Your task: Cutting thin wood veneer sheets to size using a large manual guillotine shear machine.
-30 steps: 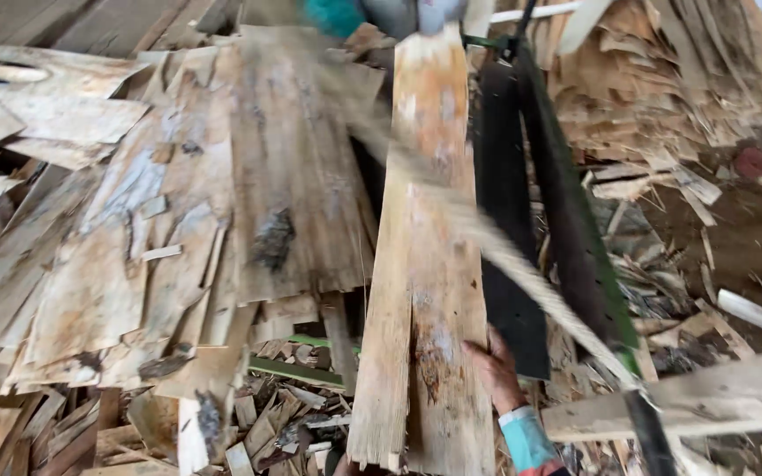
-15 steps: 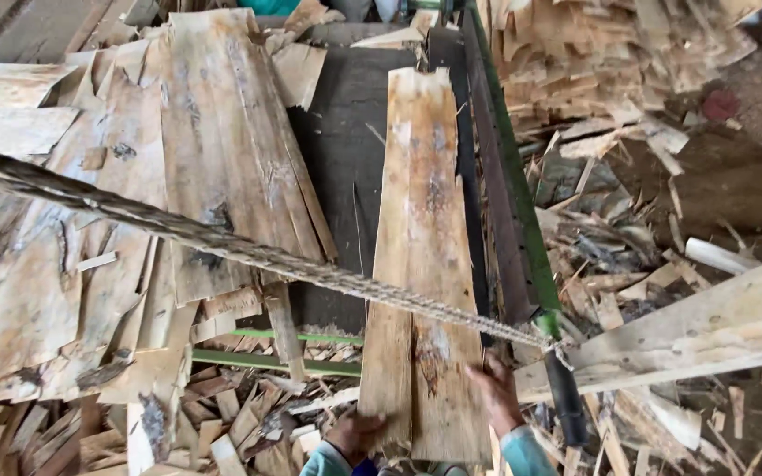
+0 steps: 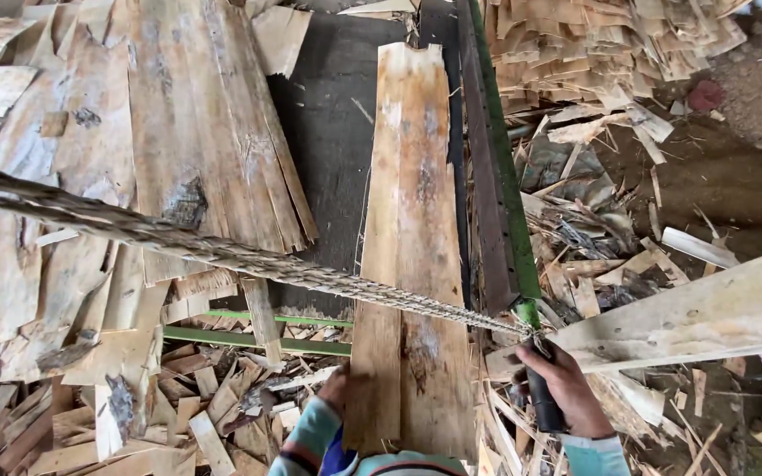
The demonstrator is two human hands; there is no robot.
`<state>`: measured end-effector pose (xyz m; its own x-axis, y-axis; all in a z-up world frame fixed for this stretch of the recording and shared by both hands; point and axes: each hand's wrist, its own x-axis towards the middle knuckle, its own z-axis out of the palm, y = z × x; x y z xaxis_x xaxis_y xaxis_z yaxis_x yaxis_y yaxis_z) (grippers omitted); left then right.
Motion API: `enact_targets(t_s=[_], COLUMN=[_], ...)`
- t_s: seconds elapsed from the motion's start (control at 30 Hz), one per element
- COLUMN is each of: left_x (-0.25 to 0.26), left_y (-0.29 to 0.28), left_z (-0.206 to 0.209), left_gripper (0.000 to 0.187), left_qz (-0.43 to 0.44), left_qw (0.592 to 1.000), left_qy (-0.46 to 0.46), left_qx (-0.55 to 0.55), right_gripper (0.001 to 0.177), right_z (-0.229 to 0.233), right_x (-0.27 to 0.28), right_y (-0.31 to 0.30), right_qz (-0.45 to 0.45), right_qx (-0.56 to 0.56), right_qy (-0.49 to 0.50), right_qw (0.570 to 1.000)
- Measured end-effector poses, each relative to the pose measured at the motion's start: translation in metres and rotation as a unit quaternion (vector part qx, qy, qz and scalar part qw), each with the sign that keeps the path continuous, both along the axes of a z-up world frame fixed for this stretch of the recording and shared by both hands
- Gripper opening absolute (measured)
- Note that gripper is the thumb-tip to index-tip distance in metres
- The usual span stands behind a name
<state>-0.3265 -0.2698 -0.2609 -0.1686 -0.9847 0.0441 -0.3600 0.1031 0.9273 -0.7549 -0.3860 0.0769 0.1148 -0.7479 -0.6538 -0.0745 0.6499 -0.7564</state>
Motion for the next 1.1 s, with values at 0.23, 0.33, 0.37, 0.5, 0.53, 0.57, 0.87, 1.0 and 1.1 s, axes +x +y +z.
enact_targets(t_s=[0.23, 0.33, 0.37, 0.5, 0.53, 0.57, 0.87, 1.0, 1.1], left_x=[-0.037, -0.059, -0.065, -0.071, -0.067, -0.064, -0.072, -0.067, -0.072], left_y=[-0.036, -0.035, -0.037, -0.052, -0.06, -0.068, -0.091, -0.116, -0.125], left_z=[0.077, 0.093, 0.092, 0.065, 0.043, 0.022, 0.055, 0.134, 0.141], left_gripper=[0.078, 0.083, 0.085, 0.077, 0.062, 0.048, 0.054, 0.052, 0.059], left_qz=[0.106, 0.091, 0.099, 0.156, 0.16, 0.162, 0.166, 0.148, 0.155], left_qw=[0.94, 0.925, 0.881, 0.87, 0.919, 0.955, 0.877, 0.941, 0.929], left_qy=[0.294, 0.345, 0.436, 0.436, 0.342, 0.244, 0.435, 0.277, 0.286], left_qx=[0.141, 0.134, 0.151, 0.167, 0.111, 0.053, 0.117, 0.124, 0.175], right_gripper=[0.046, 0.049, 0.05, 0.05, 0.048, 0.047, 0.043, 0.039, 0.038], right_z=[0.024, 0.052, 0.064, 0.067, 0.063, 0.06, 0.06, 0.075, 0.081], right_x=[0.013, 0.017, 0.017, 0.006, 0.005, 0.004, 0.013, 0.015, 0.017], right_y=[0.003, 0.002, 0.001, 0.0, -0.008, -0.015, -0.004, -0.004, -0.005], right_qz=[0.04, 0.033, 0.031, 0.019, 0.046, 0.073, 0.008, 0.014, 0.01], right_qx=[-0.062, -0.055, -0.047, -0.044, -0.068, -0.092, -0.068, -0.077, -0.082], right_qy=[0.036, 0.044, 0.035, 0.007, 0.007, 0.008, 0.025, 0.062, 0.039], right_qw=[0.997, 0.997, 0.998, 0.999, 0.997, 0.993, 0.997, 0.995, 0.996])
